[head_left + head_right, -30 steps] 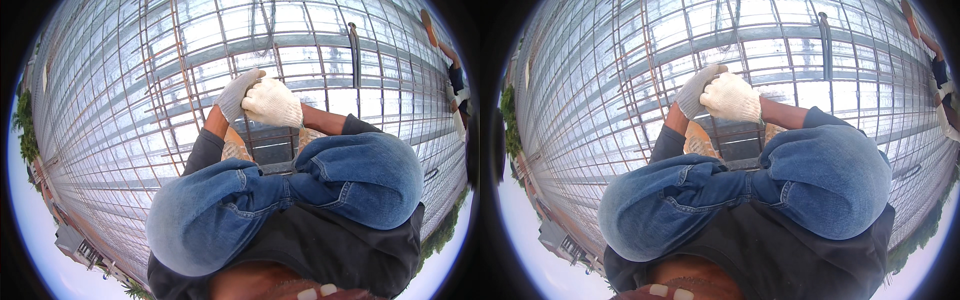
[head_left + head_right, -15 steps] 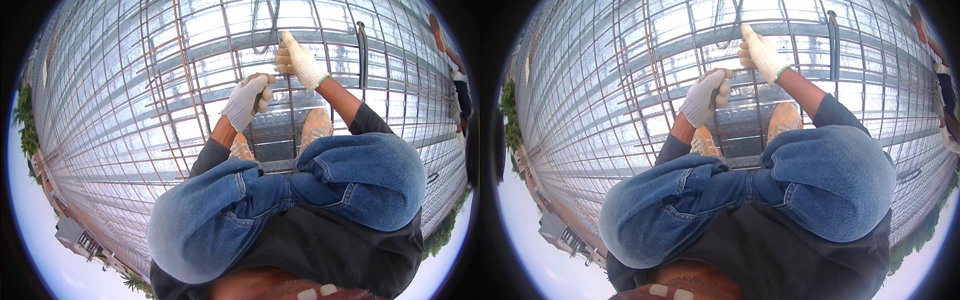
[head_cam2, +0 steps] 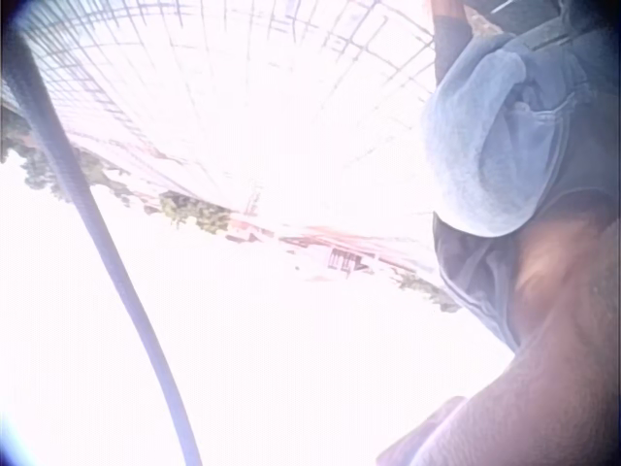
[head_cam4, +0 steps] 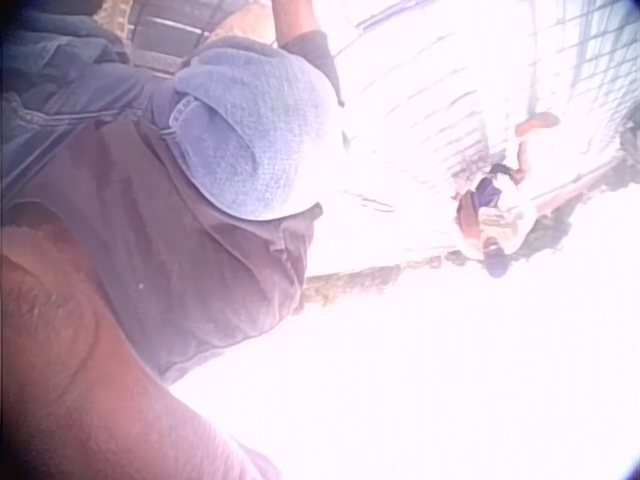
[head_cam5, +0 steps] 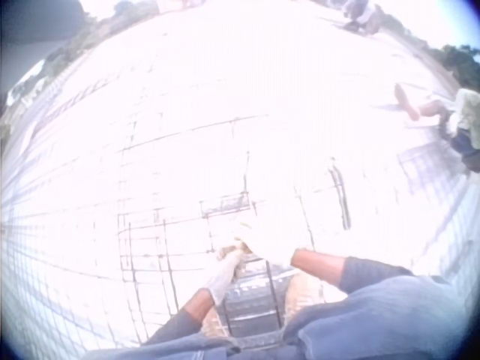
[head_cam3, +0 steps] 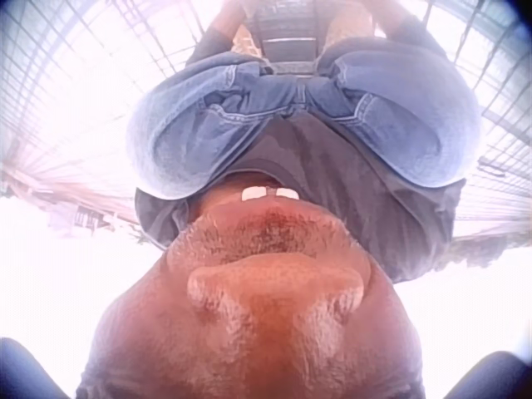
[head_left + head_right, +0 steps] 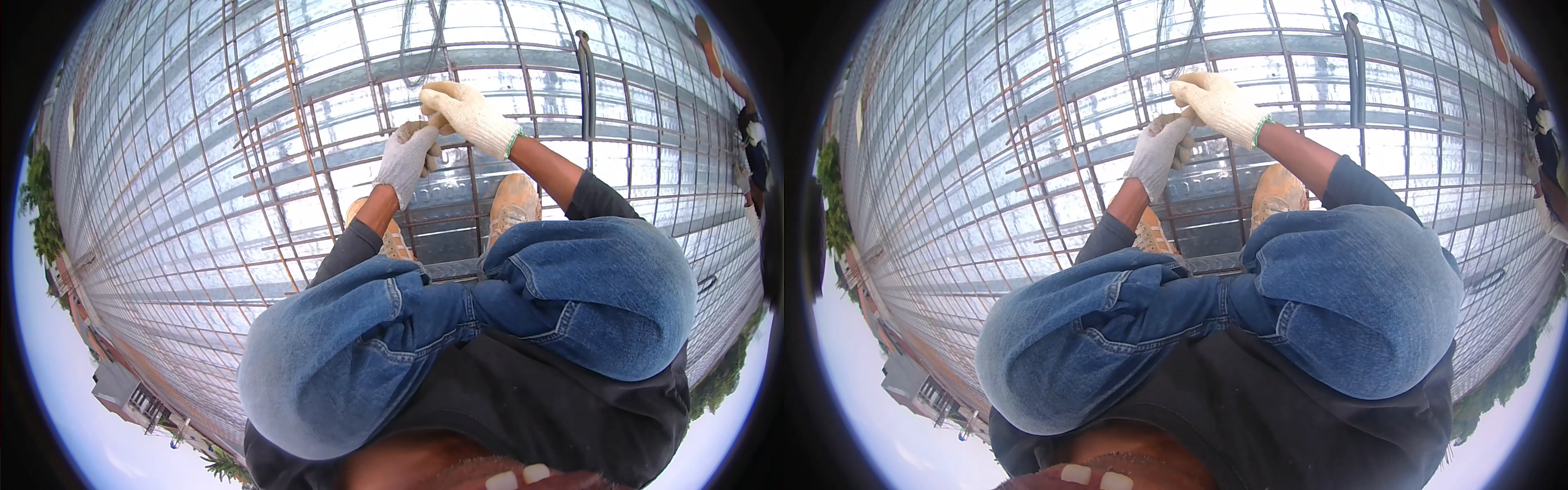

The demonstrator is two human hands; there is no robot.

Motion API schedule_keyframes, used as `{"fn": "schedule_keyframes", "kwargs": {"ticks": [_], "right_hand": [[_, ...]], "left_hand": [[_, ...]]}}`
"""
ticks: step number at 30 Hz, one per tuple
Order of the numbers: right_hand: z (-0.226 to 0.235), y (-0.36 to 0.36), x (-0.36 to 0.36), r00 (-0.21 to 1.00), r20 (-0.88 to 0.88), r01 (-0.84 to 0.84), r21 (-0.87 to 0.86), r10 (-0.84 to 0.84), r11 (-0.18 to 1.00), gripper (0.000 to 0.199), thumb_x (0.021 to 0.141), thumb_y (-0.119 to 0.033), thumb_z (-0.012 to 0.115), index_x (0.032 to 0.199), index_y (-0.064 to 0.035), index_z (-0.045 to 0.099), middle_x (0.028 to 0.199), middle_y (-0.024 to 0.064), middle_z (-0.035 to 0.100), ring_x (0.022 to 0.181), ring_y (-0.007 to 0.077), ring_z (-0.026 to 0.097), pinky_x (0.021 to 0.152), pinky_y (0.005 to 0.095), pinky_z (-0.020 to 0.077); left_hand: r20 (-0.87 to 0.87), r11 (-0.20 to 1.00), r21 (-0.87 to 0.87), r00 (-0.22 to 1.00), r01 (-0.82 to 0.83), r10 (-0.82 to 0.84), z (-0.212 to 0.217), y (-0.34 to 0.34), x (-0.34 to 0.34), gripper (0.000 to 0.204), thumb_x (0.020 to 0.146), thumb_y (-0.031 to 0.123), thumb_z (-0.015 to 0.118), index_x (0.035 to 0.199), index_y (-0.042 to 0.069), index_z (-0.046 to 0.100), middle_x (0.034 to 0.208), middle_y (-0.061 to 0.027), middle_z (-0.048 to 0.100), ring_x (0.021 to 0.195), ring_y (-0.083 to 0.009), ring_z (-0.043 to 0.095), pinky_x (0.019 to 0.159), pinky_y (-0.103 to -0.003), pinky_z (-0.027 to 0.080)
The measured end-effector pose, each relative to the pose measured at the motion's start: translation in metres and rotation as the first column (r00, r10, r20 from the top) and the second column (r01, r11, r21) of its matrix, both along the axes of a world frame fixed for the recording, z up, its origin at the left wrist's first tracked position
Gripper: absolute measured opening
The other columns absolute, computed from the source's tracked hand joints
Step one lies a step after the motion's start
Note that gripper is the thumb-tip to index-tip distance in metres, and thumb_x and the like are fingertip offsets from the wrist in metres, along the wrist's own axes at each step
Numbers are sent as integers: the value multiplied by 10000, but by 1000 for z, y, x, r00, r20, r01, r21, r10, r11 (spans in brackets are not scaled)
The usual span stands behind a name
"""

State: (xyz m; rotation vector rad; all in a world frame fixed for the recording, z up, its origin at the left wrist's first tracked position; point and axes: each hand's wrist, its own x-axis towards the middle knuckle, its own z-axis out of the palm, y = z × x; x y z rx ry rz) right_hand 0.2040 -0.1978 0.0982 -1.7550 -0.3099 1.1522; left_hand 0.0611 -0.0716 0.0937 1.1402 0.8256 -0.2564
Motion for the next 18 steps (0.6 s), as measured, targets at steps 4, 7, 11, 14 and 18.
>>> {"fn": "schedule_keyframes", "kwargs": {"ticks": [4,7,11,14,18], "right_hand": [[-4,0,4,998,-19,53,-75,-54,996,790,1107,-578,622,1576,53,543,1324,192,738,1149,243,761,957,386,638],[-13,7,3,961,-218,181,24,-171,983,1012,1060,-713,611,1635,98,419,1456,295,638,1268,346,714,1011,447,627],[-31,30,0,749,-590,517,237,-302,822,1284,979,-846,609,1703,123,178,1581,414,454,1422,504,581,1081,564,596],[-36,37,3,702,-651,585,295,-289,755,1359,925,-907,616,1705,113,169,1499,392,519,1358,490,625,1001,563,630],[-24,43,15,613,-726,670,269,-312,692,1003,913,-856,712,1420,-1,582,866,79,695,778,236,722,683,387,629]], "left_hand": [[76,991,-131,996,-36,46,6,8,-6,278,1093,336,692,1133,61,701,704,31,575,528,-48,483,465,-241,384],[123,968,-252,991,-26,58,16,10,-8,277,1121,357,658,1101,84,697,689,59,535,514,-31,438,437,-221,318],[189,933,-358,982,42,28,26,3,-9,276,1144,352,641,1068,91,690,671,76,500,494,-29,401,426,-224,286],[209,918,-379,977,119,-40,26,-4,-13,288,1150,364,641,1054,95,684,665,81,486,491,-26,392,424,-231,287],[112,958,-235,983,165,-142,23,-14,-27,313,1149,403,651,1070,103,686,708,84,511,536,-22,439,456,-224,328]]}}
